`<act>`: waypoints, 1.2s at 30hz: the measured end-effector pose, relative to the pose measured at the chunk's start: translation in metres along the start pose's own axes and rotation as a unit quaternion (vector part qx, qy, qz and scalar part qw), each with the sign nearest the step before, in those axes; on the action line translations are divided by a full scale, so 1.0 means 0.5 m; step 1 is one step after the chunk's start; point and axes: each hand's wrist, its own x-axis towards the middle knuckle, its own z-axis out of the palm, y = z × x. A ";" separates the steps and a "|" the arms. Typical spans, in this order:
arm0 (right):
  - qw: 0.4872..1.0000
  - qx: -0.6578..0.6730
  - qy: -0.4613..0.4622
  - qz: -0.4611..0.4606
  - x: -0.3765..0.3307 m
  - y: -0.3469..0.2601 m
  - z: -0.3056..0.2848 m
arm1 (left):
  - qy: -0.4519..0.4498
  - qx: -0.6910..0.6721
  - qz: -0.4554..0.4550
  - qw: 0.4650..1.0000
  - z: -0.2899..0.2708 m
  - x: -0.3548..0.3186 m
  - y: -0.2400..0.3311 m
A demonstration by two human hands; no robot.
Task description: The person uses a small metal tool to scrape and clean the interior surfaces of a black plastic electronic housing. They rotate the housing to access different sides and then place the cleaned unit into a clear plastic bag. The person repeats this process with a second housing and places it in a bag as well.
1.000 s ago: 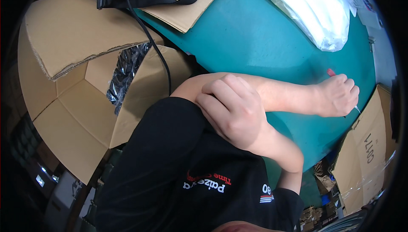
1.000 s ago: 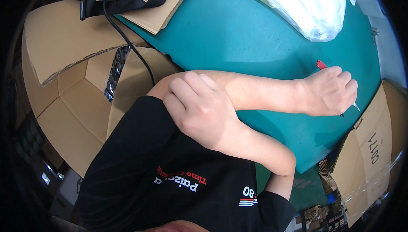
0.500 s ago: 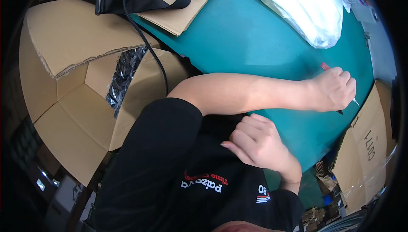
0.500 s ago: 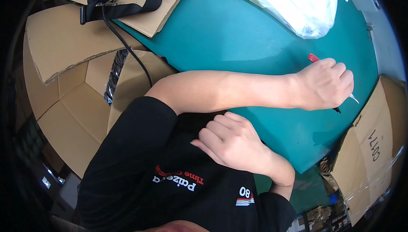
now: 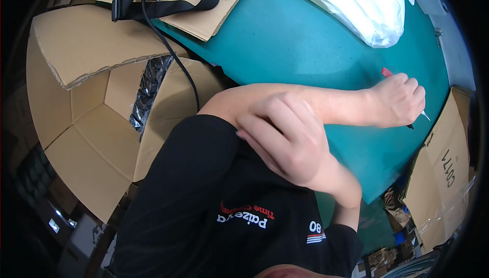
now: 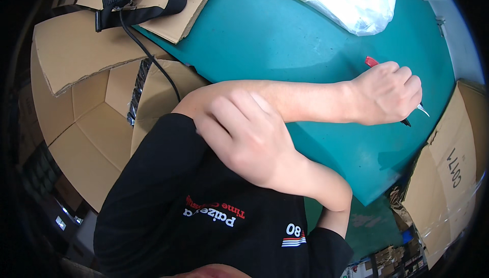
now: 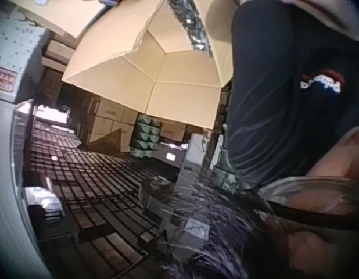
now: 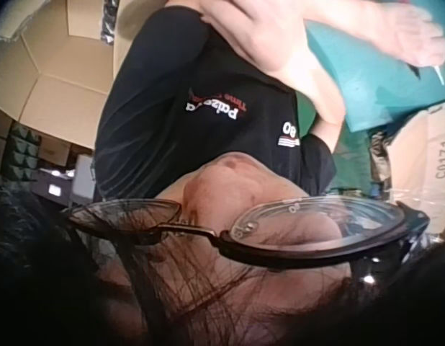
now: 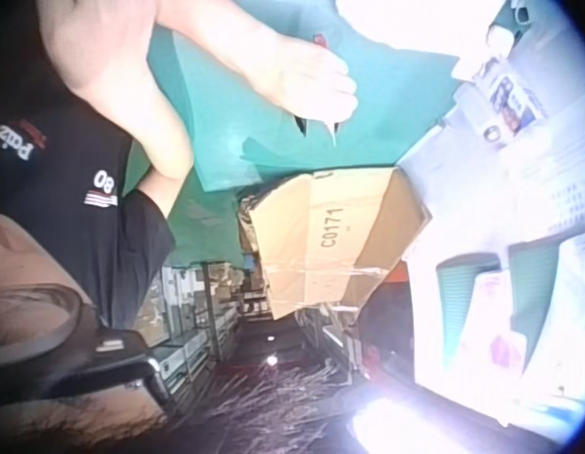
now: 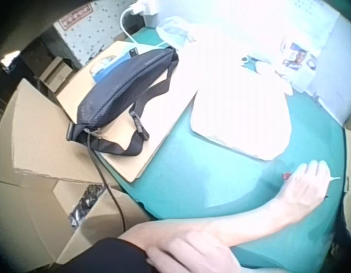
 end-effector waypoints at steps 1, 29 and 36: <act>1.000 -0.011 0.003 0.005 0.008 0.007 0.015 | 0.000 -0.001 0.002 1.000 -0.003 -0.002 -0.001; 0.984 0.060 -0.168 0.010 -0.192 0.024 -0.093 | -0.150 -0.147 -0.075 0.975 -0.070 0.069 -0.069; 0.980 0.016 0.197 -0.030 -0.198 0.081 -0.352 | -0.206 -0.150 -0.087 0.963 -0.084 0.080 -0.083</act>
